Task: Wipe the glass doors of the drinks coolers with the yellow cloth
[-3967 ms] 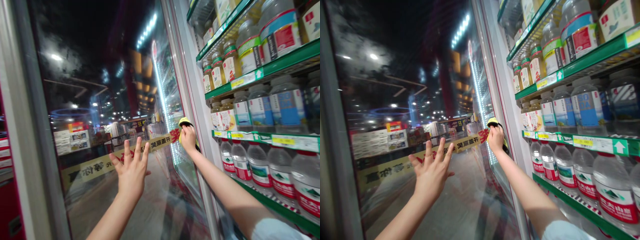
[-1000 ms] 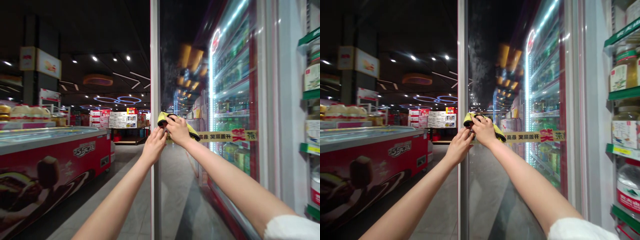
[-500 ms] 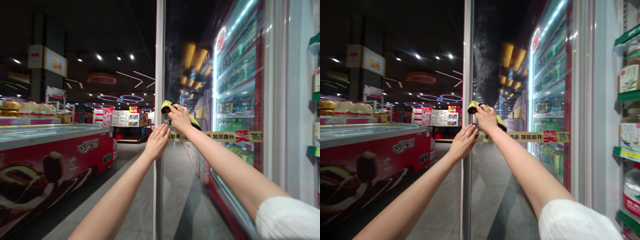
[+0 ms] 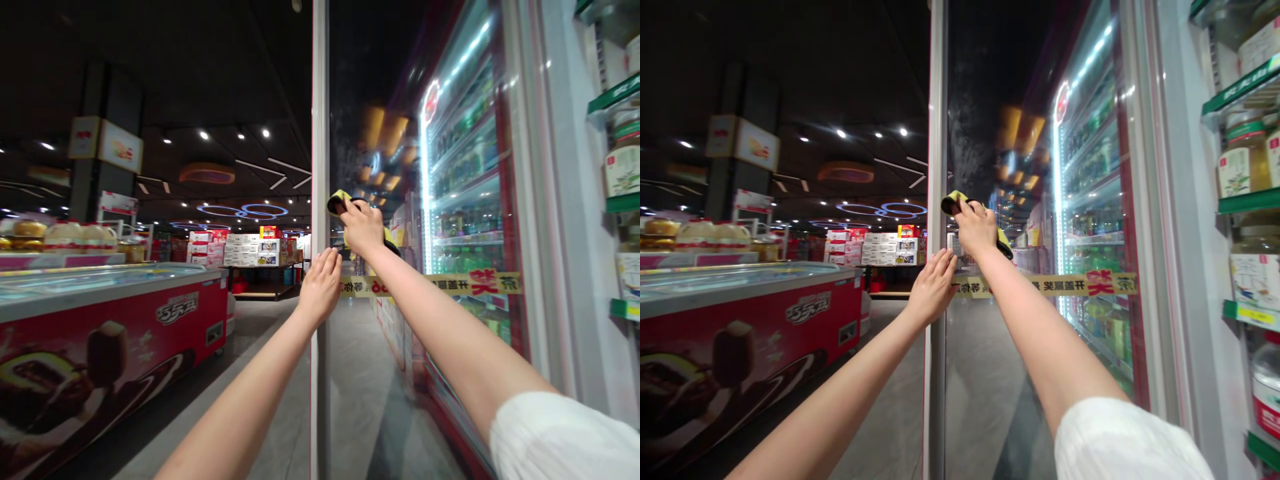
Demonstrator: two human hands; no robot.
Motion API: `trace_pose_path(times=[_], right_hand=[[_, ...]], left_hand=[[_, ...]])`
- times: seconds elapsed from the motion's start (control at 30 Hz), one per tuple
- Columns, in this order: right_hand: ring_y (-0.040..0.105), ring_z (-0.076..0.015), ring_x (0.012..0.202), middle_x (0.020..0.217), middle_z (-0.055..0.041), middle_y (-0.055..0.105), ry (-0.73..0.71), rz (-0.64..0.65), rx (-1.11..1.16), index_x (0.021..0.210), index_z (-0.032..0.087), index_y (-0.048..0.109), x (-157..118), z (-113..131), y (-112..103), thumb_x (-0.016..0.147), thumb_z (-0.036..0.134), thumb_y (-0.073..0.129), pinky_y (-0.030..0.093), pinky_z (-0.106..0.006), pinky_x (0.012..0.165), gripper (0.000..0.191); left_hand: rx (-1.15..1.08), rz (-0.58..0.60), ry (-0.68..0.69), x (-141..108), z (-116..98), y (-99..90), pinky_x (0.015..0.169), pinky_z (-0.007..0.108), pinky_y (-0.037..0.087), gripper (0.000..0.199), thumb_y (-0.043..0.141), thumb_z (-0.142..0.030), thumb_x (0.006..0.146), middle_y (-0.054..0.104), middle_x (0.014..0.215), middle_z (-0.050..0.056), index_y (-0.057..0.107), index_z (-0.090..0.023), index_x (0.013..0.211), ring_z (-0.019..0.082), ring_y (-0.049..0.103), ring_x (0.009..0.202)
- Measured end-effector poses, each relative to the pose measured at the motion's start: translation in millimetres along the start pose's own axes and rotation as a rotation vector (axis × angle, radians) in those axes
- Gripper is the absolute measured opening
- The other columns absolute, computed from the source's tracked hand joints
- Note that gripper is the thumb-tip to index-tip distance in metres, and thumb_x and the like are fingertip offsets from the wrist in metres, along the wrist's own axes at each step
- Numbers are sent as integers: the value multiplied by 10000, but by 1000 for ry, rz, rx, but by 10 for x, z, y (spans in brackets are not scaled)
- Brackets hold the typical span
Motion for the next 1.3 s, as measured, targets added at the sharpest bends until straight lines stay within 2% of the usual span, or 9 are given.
trace_pose_path(times=[0.2,0.33,0.47,0.6,0.73,0.87,1.0,1.17,1.3], right_hand=[[385,-306,1349,1586,-78,473,7,18,4,1402,264,595,-280,61,-10,1010,197,362,374,-469,965,460],[360,-278,1372,1635,-27,404,-108,25,17,1427,280,562,-40,47,-56,1009,185,354,389,-451,958,477],[395,-311,1324,1592,-79,461,90,-90,49,1478,262,518,190,-369,-237,993,166,349,388,-484,961,522],[404,-335,1321,1499,-113,559,261,-121,26,1410,253,586,-170,-532,-266,1001,174,332,378,-501,971,488],[373,-299,1360,1590,-42,468,98,-56,24,1409,309,582,-289,-471,-253,1002,192,350,387,-484,985,483],[402,-308,1334,1534,-77,528,208,-135,57,1423,290,573,-115,-869,-404,995,181,341,402,-495,968,499],[416,-329,1323,1420,-111,620,407,-185,35,1403,273,587,-336,-1201,-458,1012,195,299,400,-521,977,492],[390,-307,1348,1490,-84,564,218,-107,-8,1415,301,573,-434,-1204,-424,1012,222,341,420,-484,978,471],[421,-302,1321,1457,-97,588,244,-150,-12,1419,300,569,-262,-1692,-513,1006,198,329,440,-476,966,488]], left_hand=[[-21,-34,3,-2,-33,-97,1254,461,316,608,585,-248,899,459,1569,223,498,-26,1458,314,371,1506],[-38,-86,13,-18,-12,-139,1244,497,329,585,521,-223,916,447,1571,223,491,-43,1472,311,376,1504],[-35,-111,26,-53,20,-152,1244,460,337,568,496,-244,943,443,1580,196,490,-54,1479,294,391,1496],[-24,-146,-46,-22,-54,-204,1247,482,320,564,492,-283,964,437,1579,211,486,-63,1484,308,384,1498],[-58,-177,-59,205,-285,-251,1255,542,264,633,549,-335,947,377,1609,236,437,-91,1520,331,277,1541],[-115,-158,-79,537,-484,-290,1224,597,285,687,628,-374,916,270,1661,226,424,-180,1542,381,213,1553],[-122,-138,-168,746,-571,-347,1178,743,216,785,719,-415,852,225,1682,200,413,-233,1551,481,169,1540],[-106,-94,-197,954,-703,-336,1083,866,153,784,713,-276,845,220,1694,159,383,-343,1553,504,123,1541],[-119,5,-209,1143,-847,-318,1021,871,247,733,659,-202,869,100,1701,227,400,-331,1542,512,143,1534]])
Point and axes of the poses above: each hand's wrist, its own x-axis towards the middle knuckle, its own y-axis out of the palm, z = x × y, the point moved 5 cm from there along x, towards the middle knuckle
